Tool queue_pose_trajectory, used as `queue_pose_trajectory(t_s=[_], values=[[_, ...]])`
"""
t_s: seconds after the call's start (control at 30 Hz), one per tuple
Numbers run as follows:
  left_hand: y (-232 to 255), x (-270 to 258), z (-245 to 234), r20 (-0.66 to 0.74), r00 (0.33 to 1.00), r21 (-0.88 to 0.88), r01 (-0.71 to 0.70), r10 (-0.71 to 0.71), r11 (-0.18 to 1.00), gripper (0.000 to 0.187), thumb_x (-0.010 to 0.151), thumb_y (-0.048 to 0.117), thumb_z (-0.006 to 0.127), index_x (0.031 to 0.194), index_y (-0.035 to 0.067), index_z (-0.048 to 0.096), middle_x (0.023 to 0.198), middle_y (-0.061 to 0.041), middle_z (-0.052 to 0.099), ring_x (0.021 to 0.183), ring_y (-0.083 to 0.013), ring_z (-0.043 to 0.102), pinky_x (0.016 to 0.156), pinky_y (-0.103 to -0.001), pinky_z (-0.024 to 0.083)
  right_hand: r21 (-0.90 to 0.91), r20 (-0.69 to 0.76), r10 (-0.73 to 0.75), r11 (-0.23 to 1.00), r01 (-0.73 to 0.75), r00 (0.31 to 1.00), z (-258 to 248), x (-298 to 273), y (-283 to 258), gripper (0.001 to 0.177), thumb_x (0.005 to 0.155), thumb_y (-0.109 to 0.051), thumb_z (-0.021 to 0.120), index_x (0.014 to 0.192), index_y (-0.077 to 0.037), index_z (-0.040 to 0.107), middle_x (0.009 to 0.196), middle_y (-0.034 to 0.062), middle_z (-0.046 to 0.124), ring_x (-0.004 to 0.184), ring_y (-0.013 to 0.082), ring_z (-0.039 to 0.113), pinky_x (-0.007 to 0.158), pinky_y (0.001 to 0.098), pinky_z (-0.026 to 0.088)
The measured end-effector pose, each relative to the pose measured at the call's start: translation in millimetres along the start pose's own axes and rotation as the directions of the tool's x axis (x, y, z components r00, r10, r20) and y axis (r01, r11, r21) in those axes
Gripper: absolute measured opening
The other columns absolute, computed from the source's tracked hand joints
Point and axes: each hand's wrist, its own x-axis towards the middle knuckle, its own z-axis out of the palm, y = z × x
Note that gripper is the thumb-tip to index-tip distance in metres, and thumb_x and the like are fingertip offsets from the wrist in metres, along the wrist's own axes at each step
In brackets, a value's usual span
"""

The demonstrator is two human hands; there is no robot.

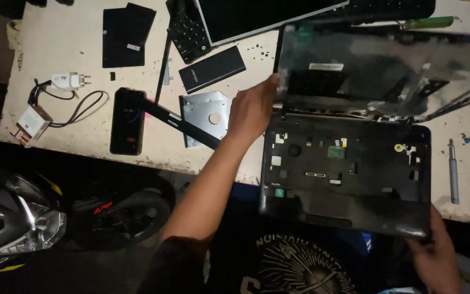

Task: The person is working on a disassembled laptop on a cluttered workbench. They use a screwdriver to remove screws from the back panel of the laptop, then lift the screen assembly to inspect the internal components and connectors.

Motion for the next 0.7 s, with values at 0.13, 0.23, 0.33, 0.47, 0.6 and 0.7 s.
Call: queue_pose_trajectory(t_s=[0.13,0.23,0.33,0.47,0.6,0.7], values=[[34,13,-19,0.154,0.944,0.089,0.282,-0.293,0.955,0.082,0.086,0.064,0.001,0.079,0.007,0.060,0.085,-0.023,0.069,0.083,-0.0393,0.063,0.074,-0.046,0.040,0.007,0.016,-0.177,0.984,0.176,0.984,-2,8,24,0.079,0.086,0.015,0.059,0.161,-0.003,0.039,0.154,0.0161,0.047,0.139,0.0272,0.041,0.114,0.0374,0.028],[20,28,-11,0.148,0.949,0.125,0.260,-0.277,0.957,0.084,0.093,0.058,0.004,0.095,0.011,0.074,0.081,-0.019,0.070,0.082,-0.0359,0.067,0.076,-0.047,0.044,-0.080,0.042,-0.162,0.983,0.165,0.986,-6,15,35,0.087,0.085,0.014,0.058,0.166,-0.006,0.034,0.151,0.0189,0.049,0.134,0.0286,0.044,0.110,0.0367,0.030],[14,38,-9,0.141,0.927,0.133,0.329,-0.347,0.935,0.091,0.092,0.063,0.007,0.096,0.005,0.076,0.095,-0.024,0.071,0.093,-0.0406,0.066,0.081,-0.048,0.046,-0.094,0.032,-0.174,0.980,0.176,0.984,-6,8,21,0.085,0.085,0.015,0.061,0.164,-0.007,0.036,0.157,0.0180,0.045,0.143,0.0328,0.039,0.114,0.0457,0.030],[19,35,-14,0.149,0.909,0.119,0.373,-0.388,0.920,0.087,0.092,0.064,0.011,0.093,0.004,0.075,0.098,-0.022,0.073,0.094,-0.0391,0.067,0.080,-0.047,0.047,-0.052,0.028,-0.200,0.978,0.201,0.979,-7,15,38,0.083,0.087,0.005,0.065,0.164,-0.003,0.036,0.152,0.0215,0.049,0.135,0.0313,0.045,0.109,0.0441,0.034],[3,18,-10,0.037,0.967,-0.036,0.255,-0.254,0.966,0.064,0.089,0.065,0.026,0.094,0.016,0.067,0.098,-0.008,0.077,0.090,-0.0299,0.071,0.074,-0.040,0.046,-0.114,0.048,-0.314,0.941,0.317,0.948,-11,20,48,0.084,0.084,-0.007,0.065,0.163,-0.001,0.035,0.159,0.0246,0.042,0.144,0.0385,0.040,0.109,0.0520,0.034],[-23,-11,4,-0.157,0.985,-0.031,0.071,-0.075,0.997,0.041,0.098,0.051,0.043,0.106,0.014,0.058,0.103,-0.005,0.069,0.082,-0.0237,0.067,0.066,-0.039,0.049,-0.139,0.072,-0.349,0.924,0.356,0.934,-12,12,31,0.084,0.084,-0.006,0.063,0.162,0.002,0.035,0.158,0.0257,0.042,0.145,0.0368,0.039,0.114,0.0464,0.029]])
